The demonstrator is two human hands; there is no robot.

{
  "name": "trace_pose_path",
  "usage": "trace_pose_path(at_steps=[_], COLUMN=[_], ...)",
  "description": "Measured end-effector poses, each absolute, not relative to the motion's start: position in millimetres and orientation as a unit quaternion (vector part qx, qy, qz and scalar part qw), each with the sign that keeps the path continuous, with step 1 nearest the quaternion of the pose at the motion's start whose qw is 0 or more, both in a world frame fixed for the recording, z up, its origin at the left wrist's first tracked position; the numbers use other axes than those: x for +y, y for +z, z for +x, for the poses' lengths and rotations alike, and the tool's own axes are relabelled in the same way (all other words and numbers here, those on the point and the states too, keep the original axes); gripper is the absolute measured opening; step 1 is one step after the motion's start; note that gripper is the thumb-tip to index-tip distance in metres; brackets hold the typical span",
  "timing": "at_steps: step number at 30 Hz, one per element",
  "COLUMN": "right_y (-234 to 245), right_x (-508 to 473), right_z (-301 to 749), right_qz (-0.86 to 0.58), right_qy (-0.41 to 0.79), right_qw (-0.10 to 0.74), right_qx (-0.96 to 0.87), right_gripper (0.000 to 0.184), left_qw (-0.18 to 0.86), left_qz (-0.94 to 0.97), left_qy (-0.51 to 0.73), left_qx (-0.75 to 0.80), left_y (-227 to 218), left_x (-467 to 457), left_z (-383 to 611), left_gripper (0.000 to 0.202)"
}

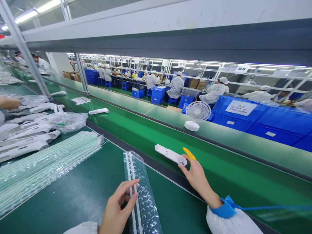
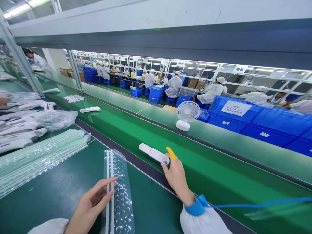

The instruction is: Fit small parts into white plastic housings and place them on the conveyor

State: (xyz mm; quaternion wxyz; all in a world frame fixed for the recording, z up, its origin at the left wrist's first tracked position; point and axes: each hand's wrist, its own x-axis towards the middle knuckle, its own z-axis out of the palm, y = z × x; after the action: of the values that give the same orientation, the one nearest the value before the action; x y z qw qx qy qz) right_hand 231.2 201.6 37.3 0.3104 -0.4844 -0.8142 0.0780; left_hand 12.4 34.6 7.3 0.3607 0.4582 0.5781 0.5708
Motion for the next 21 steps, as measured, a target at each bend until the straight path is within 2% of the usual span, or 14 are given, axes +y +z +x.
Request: trace_pose_path(at_steps=[5,10,14,18,21], right_y=[33.0,39.2,39.3,31.6,27.9], right_x=[229.5,208.9,165.7,129.5,118.9], right_z=[236.0,226.7,194.2,164.1,155.6], right_qz=[-0.501,-0.484,-0.412,-0.338,-0.33], right_qy=[0.076,0.12,0.253,0.499,0.611], right_qw=[0.327,0.375,0.332,0.283,0.292], right_qx=[-0.798,-0.781,-0.81,-0.746,-0.658], right_gripper=[0.019,0.031,0.023,0.016,0.023], left_qw=[0.387,0.407,0.404,0.403,0.4], left_qz=[0.388,0.386,0.378,0.364,0.345], left_qy=[0.609,0.623,0.633,0.65,0.666], left_qx=[0.573,0.545,0.541,0.532,0.527], left_y=[4.0,4.7,7.1,11.7,15.7], left_x=[36.7,36.0,36.2,36.7,36.4], left_z=[9.8,10.5,14.1,17.5,19.5], left_gripper=[0.041,0.053,0.072,0.081,0.083])
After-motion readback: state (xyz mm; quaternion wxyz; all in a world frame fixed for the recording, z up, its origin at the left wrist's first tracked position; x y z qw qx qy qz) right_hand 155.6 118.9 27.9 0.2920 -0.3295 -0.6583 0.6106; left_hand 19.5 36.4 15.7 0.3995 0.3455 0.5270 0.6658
